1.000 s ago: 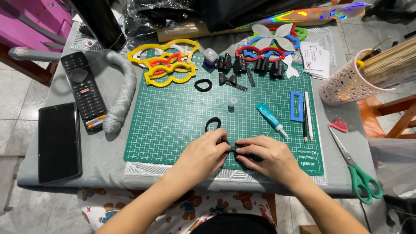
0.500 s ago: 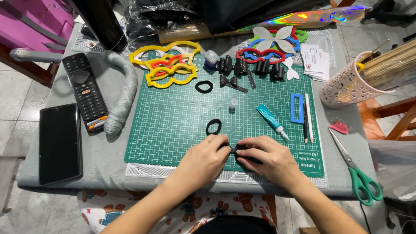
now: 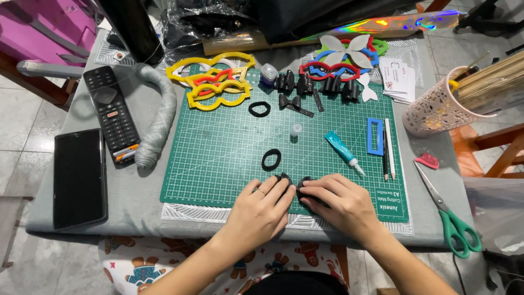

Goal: Applying glue to small black plastic components and joining them to assemble a larger structure on a green cutting mat

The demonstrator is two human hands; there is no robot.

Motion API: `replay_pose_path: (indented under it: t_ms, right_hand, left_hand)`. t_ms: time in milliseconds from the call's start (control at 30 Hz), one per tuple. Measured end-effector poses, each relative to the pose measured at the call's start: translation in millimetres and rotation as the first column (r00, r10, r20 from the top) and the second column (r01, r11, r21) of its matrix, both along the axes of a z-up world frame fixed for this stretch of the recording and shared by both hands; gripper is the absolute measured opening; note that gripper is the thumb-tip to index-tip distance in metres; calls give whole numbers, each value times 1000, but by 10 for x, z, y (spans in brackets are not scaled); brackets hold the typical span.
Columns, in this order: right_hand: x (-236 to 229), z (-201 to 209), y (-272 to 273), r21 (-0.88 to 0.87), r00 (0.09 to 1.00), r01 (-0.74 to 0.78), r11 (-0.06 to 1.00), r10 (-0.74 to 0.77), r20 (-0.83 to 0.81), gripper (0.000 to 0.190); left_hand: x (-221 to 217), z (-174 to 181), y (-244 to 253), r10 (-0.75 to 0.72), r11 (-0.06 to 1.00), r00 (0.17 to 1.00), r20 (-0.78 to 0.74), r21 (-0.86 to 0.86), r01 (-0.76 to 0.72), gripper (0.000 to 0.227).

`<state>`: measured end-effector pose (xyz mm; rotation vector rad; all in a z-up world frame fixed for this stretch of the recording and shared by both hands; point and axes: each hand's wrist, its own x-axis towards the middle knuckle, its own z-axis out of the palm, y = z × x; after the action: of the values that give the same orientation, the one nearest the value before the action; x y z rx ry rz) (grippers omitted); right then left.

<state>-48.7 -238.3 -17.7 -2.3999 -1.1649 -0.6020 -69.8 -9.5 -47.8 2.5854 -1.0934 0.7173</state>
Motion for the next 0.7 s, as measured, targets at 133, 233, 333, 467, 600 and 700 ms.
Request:
replay_pose_path:
  t_ms: [133, 233, 333, 467, 600, 700]
  right_hand:
    - [-39, -39, 4, -14, 999, 36, 999, -35, 17, 23]
    - [-72, -49, 1, -58, 999, 39, 998, -37, 31, 26]
    - [-111, -70, 4, -83, 997, 54, 995, -50, 51, 26]
    - [-199, -70, 4, -134, 995, 100, 986, -99, 9, 42]
    - [-251, -49, 12, -112, 992, 83, 990, -93, -82, 50]
    - [-251, -124, -8, -77, 985, 84, 994, -94, -142, 50]
  left_hand:
    - [6, -18, 11, -6, 1000, 1000, -14, -18, 5, 44]
    - [-3, -11, 4, -43, 999, 999, 19, 4, 43, 39]
    - [-12, -31, 11, -45, 998, 999, 5, -36, 45, 40]
    - [-4, -56, 38, -81, 995, 994, -80, -58, 76, 67]
    - [-5, -73, 34, -124, 991, 979, -160, -65, 115, 102]
    - [-4, -100, 44, -139, 988, 977, -164, -94, 125, 103]
